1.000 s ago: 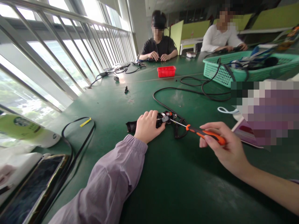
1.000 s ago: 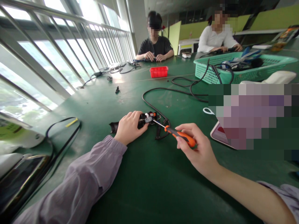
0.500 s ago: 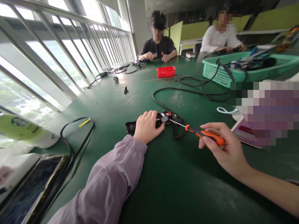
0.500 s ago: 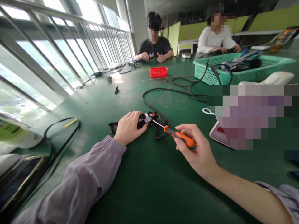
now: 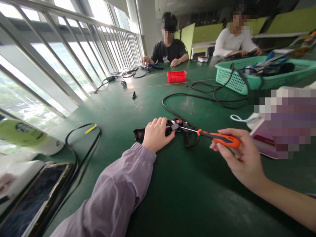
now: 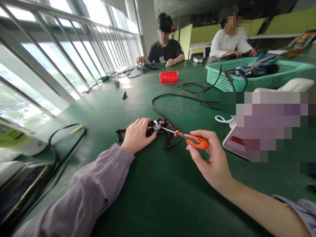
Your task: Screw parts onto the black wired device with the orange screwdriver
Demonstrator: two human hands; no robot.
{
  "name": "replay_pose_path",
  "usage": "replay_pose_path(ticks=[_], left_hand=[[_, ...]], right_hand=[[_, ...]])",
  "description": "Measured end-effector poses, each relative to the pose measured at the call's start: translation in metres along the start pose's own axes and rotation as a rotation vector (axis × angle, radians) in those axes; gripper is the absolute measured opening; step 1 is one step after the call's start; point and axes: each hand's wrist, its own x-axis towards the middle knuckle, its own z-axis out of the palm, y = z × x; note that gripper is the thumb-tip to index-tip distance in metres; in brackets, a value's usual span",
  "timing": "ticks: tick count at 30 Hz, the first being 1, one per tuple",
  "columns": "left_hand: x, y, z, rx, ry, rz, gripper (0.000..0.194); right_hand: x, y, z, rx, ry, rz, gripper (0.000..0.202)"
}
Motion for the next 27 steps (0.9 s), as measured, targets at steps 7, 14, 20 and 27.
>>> replay_pose_path(ticks=[7, 14, 20, 27], left_hand=[[-0.0003, 0.0001, 0.0001, 0.01, 0.003, 0.002, 0.031], [-0.0003, 0.0002, -0.0002, 0.009, -0.004, -0.001, 0.031], [-0.0001, 0.0001, -0.0022, 0.003, -0.01, -0.005, 0.031], [-0.0081, -0.0011, -0.0056, 0.037, -0.045, 0.061, 0.041]], right_hand=[[0.0, -0.0003, -0.0011, -0.042, -0.108, 0.017, 0.022], [0.0014, 0.0001, -0.0006, -0.051, -0.015, 0.004, 0.024], [0.0019, -0.0042, -0.0011, -0.07, -0.215, -0.009, 0.018], [0.002, -0.0057, 0.0018, -0.251, -0.495, -0.192, 0.024]])
